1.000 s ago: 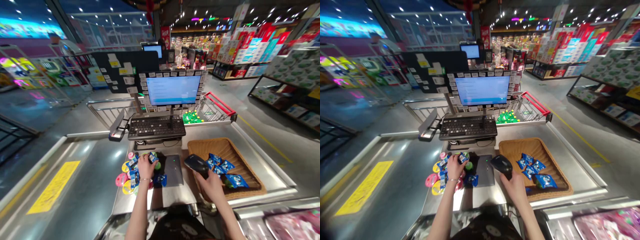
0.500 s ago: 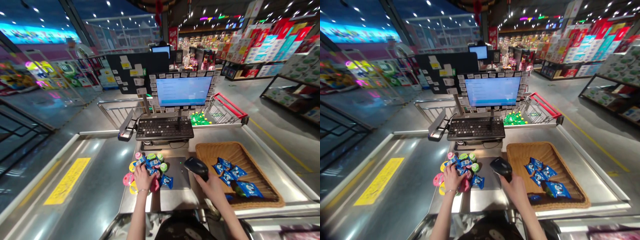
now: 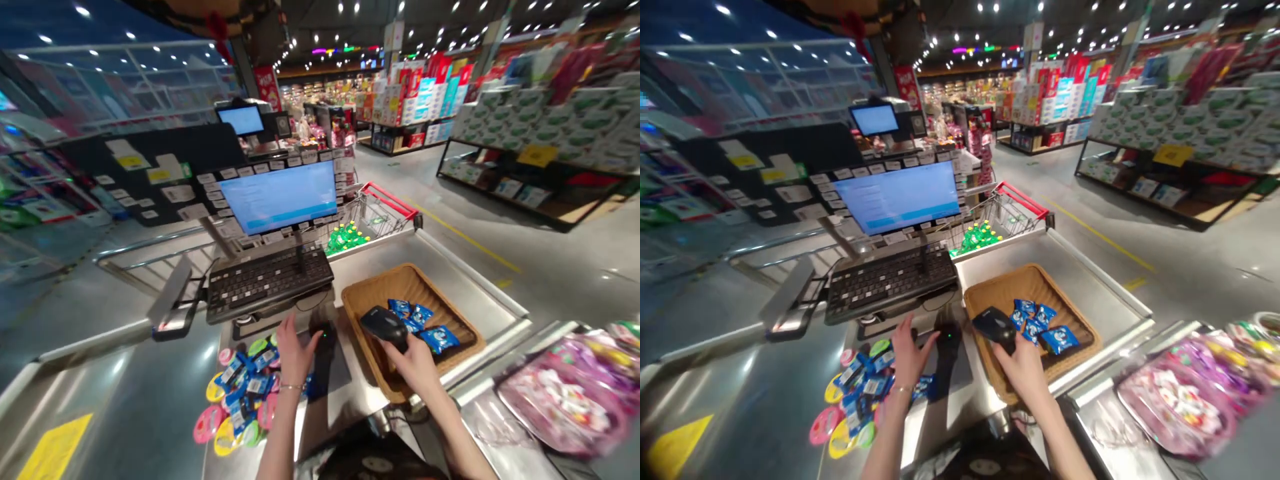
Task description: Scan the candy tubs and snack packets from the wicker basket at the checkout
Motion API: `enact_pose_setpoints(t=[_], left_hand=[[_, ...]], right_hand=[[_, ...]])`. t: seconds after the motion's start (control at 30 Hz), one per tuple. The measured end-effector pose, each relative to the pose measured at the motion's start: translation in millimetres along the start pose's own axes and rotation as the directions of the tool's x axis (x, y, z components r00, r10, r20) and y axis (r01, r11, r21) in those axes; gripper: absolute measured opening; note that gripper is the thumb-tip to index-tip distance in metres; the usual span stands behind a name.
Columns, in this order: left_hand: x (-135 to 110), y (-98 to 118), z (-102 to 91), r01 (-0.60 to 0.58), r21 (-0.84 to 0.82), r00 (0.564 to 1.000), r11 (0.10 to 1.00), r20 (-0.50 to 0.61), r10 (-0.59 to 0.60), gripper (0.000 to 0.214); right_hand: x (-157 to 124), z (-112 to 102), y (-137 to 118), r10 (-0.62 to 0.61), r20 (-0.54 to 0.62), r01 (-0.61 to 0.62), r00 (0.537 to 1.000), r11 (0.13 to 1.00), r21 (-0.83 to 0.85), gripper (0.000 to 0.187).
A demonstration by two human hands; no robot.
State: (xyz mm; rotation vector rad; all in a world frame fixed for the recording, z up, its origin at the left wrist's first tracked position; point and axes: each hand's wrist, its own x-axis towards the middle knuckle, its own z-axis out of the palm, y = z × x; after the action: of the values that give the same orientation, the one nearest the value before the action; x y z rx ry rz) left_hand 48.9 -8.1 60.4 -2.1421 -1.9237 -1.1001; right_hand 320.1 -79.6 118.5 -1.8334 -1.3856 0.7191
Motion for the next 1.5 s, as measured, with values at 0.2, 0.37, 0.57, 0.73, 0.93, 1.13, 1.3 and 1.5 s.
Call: enact_pose_setpoints(t=[0.2,0.37,0.57,0.73,0.93,1.13,1.3,1.5], left_hand=[[64.5,124.9,104.3,-0.228,-0.372,0.853,0.900,0.369,0.368,0.044],[81.5,183.8,192.2,-0.167,-0.195,0.629,0.967,0.734,0.257,0.040],[71.3,201.0,251.1,-0.129,-0.121,0.538,0.984,0.825,0.172,0.047],[65.5,199.2,266.1,0.012,-0.125,0.540,0.992,0.836,0.099,0.041],[82.4,197.1,262.9,0.367,-0.221,0.538,0.903,0.843,-0.012,0.032],[95.9,170.6,210.7,0.717,-0.442,0.548,0.540,0.836,-0.043,0.040],[76.8,121.2,140.6,0.816,-0.528,0.563,0.235,0.818,-0.117,0.046],[47.1,72.9,69.2,0.805,-0.547,0.485,-0.229,0.830,-0.275,0.025]], right_hand=[[0.1,-53.1,40.1,0.142,-0.221,-0.137,0.965,0.990,0.036,0.051],[-3.1,-82.1,54.1,0.205,-0.298,-0.188,0.932,0.978,0.085,0.050],[-3.9,-99.2,56.9,0.238,-0.324,-0.211,0.916,0.971,0.116,0.042],[-1.9,-102.2,67.1,0.258,-0.318,-0.223,0.912,0.965,0.141,0.039],[2.2,-98.6,66.6,0.238,-0.327,-0.205,0.914,0.970,0.135,0.042],[6.6,-86.1,44.2,0.153,-0.268,-0.128,0.951,0.986,0.106,0.044],[3.8,-66.5,18.4,0.007,-0.143,0.007,0.990,0.995,0.097,0.040],[-6.1,-33.8,-19.3,-0.125,0.047,0.128,0.991,0.990,-0.056,0.028]])
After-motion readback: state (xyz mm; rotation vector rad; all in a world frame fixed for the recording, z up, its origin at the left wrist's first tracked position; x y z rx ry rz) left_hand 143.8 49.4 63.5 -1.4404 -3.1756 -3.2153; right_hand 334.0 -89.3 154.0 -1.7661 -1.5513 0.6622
